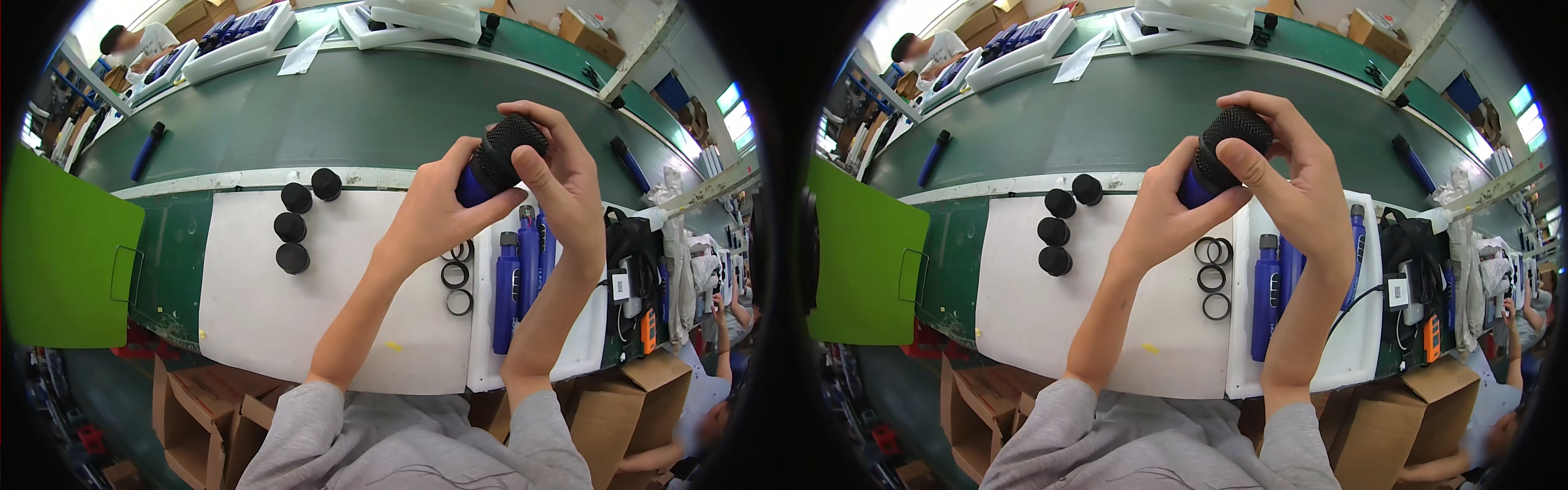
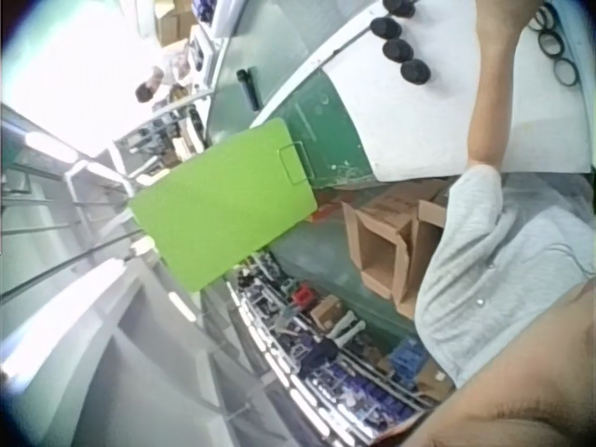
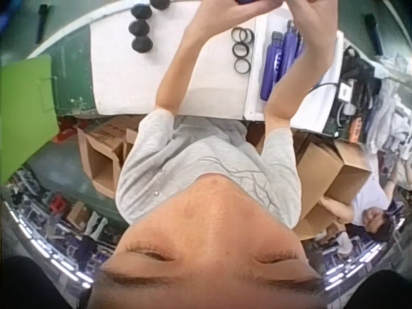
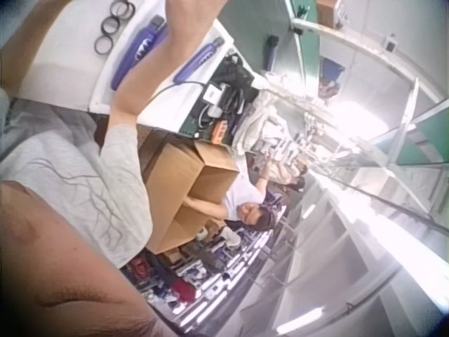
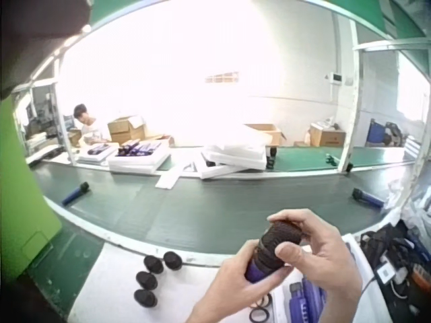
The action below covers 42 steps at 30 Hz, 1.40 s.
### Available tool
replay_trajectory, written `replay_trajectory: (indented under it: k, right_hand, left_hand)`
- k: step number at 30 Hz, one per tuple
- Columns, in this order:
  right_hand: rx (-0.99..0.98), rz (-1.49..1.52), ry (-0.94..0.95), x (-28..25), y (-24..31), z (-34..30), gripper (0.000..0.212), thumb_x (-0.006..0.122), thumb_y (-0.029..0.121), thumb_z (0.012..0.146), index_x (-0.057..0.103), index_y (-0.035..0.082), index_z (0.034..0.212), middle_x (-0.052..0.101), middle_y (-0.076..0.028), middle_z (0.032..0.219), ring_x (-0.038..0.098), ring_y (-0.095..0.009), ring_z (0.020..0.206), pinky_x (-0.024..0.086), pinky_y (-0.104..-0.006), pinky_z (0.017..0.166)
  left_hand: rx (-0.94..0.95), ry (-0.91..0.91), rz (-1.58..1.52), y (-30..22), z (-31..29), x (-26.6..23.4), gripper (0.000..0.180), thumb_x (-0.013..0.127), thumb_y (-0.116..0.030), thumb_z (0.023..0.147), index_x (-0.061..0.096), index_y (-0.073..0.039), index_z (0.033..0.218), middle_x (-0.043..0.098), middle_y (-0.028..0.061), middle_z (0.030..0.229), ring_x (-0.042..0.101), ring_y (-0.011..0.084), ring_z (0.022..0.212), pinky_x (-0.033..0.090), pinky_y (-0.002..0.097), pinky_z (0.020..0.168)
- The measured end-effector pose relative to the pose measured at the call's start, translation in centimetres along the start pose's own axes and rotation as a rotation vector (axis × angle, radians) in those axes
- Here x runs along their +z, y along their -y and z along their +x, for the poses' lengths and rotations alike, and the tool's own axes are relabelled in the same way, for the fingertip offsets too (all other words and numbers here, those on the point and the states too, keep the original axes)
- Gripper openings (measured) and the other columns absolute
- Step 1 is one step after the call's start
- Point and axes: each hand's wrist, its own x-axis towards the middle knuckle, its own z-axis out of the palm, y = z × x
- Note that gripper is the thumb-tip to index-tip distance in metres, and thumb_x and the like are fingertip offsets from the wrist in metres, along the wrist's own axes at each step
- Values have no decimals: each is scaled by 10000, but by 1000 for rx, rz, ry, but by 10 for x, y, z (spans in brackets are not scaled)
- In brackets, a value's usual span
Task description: The person assembles blue microphones at a workstation by attaching black mesh heads and rings to the bodies. They repeatedly pick up a microphone body, screw on a head, and place the finished unit into a cardboard box. The process is repeated for multiple units throughout the clip.
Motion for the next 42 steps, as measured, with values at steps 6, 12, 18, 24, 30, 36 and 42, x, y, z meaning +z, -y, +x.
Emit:
replay_trajectory:
  k: [6, 12, 18, 24, 30, 36, 42]
  right_hand:
    - [38, -15, -50, -12, 2, -5, 443, 806, 275, 848, 669, 32, 1192, 689, -42, 1011, 636, -117, 917, 502, -270, 832]
    - [62, -51, -49, -14, -1, -4, 452, 830, 266, 824, 673, 25, 1173, 698, -44, 956, 640, -107, 867, 507, -254, 787]
    - [120, 13, -43, -13, -4, -4, 445, 820, 263, 838, 665, 7, 1167, 689, -62, 968, 646, -116, 884, 523, -268, 830]
    - [46, 75, 39, -14, -7, -3, 461, 765, 241, 892, 617, -27, 1236, 677, -93, 1048, 636, -140, 983, 529, -302, 900]
    - [-54, 172, 76, -11, -9, -1, 458, 713, 222, 934, 582, -35, 1289, 677, -136, 1134, 633, -178, 1074, 511, -337, 967]
    - [5, 74, 76, -9, -10, -2, 457, 719, 243, 934, 591, -33, 1275, 671, -104, 1073, 628, -152, 1019, 513, -307, 926]
    - [50, 0, 20, -6, -10, -2, 453, 742, 274, 922, 611, -28, 1233, 662, -73, 1018, 621, -125, 946, 517, -278, 860]
  left_hand:
    - [-3, 10, 69, 3, 1, 6, 432, 828, -218, 798, 595, 3, 1087, 672, 72, 800, 630, 127, 690, 510, 282, 631]
    - [33, -33, 139, 8, 1, 9, 453, 830, -231, 798, 589, 10, 1097, 681, 99, 803, 654, 166, 690, 525, 305, 642]
    - [56, -42, 174, 7, 1, 8, 464, 832, -262, 793, 595, 4, 1090, 683, 102, 793, 652, 161, 672, 522, 305, 627]
    - [25, -71, 153, 5, 2, 6, 435, 829, -274, 791, 611, -4, 1053, 669, 76, 739, 628, 134, 623, 503, 284, 595]
    - [-80, 13, 42, 1, 2, -3, 412, 827, -273, 797, 623, 2, 1027, 655, 58, 724, 593, 113, 618, 489, 272, 584]
    - [39, -84, 235, 9, 2, 3, 432, 830, -277, 799, 613, 4, 1043, 677, 93, 752, 650, 177, 644, 518, 305, 609]
    - [94, -150, 389, 13, 2, 8, 486, 843, -307, 789, 601, 1, 1077, 702, 140, 803, 700, 260, 688, 549, 344, 635]
